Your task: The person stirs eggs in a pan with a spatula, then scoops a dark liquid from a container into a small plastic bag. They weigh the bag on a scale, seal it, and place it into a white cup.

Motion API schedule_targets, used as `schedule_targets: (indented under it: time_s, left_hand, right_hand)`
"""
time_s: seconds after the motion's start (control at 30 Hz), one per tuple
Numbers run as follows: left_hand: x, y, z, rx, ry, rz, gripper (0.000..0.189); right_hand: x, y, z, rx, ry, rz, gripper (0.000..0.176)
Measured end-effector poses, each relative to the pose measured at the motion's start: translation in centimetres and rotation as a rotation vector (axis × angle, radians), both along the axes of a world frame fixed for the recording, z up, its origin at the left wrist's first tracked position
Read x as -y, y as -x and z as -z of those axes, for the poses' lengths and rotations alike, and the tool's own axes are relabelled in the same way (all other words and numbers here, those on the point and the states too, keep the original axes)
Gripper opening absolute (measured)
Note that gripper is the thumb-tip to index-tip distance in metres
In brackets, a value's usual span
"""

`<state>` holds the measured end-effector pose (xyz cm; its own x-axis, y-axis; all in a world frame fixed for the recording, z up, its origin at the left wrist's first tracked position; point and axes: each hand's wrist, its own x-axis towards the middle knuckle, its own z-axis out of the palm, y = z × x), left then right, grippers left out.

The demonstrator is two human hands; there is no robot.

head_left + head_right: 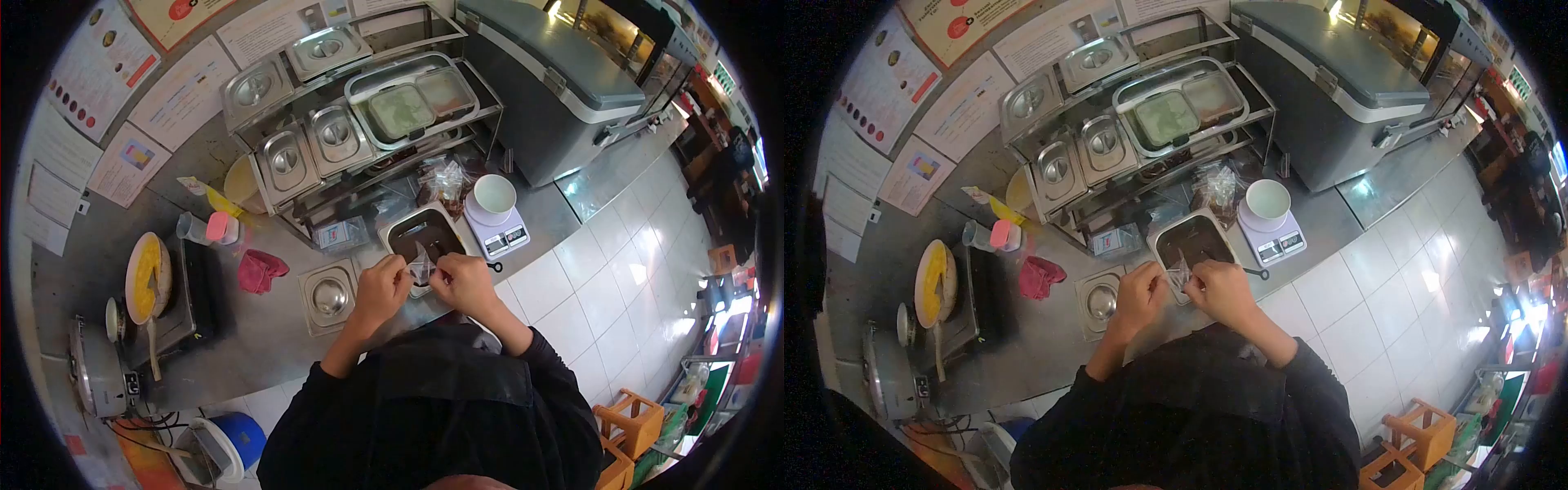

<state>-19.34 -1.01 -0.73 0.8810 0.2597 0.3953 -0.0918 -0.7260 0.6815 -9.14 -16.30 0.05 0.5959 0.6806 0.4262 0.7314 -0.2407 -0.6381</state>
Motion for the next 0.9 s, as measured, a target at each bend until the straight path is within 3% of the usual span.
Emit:
schedule_targets:
  time_s: [0.1, 0.2, 0.3, 0.4, 0.5, 0.7, 0.9]
  left_hand:
    - [0.6, 0.1, -1.3, -0.095, 0.1, -0.044, 0.021]
    - [1.6, -0.6, -1.6, 0.031, 0.283, -0.079, 0.028]
    - [0.6, -0.3, -0.7, -0.14, 0.26, -0.261, 0.032]
    - [0.0, -0.5, -1.9, 0.135, -0.056, 0.017, 0.045]
    - [0.4, -0.4, -3.4, 0.056, -0.062, 0.203, 0.063]
    - [-0.6, -0.3, -1.6, 0.03, -0.272, 0.135, 0.07]
    - [0.2, 0.0, -2.0, 0.007, -0.171, 0.081, 0.07]
  right_hand:
    - [-0.5, 0.2, -0.1, 0.038, 0.017, -0.023, 0.012]
    - [-1.0, 0.0, -0.1, 0.083, -0.02, -0.117, 0.012]
    - [-0.7, -0.7, -0.1, 0.103, 0.01, -0.133, 0.013]
    - [-0.2, -0.9, -0.5, -0.005, 0.081, -0.13, 0.014]
    - [0.0, -1.1, -1.3, -0.148, 0.14, -0.143, 0.015]
    - [0.1, -1.4, -1.6, -0.31, 0.156, -0.113, 0.017]
    - [0.0, -1.1, -0.9, -0.289, 0.158, -0.083, 0.018]
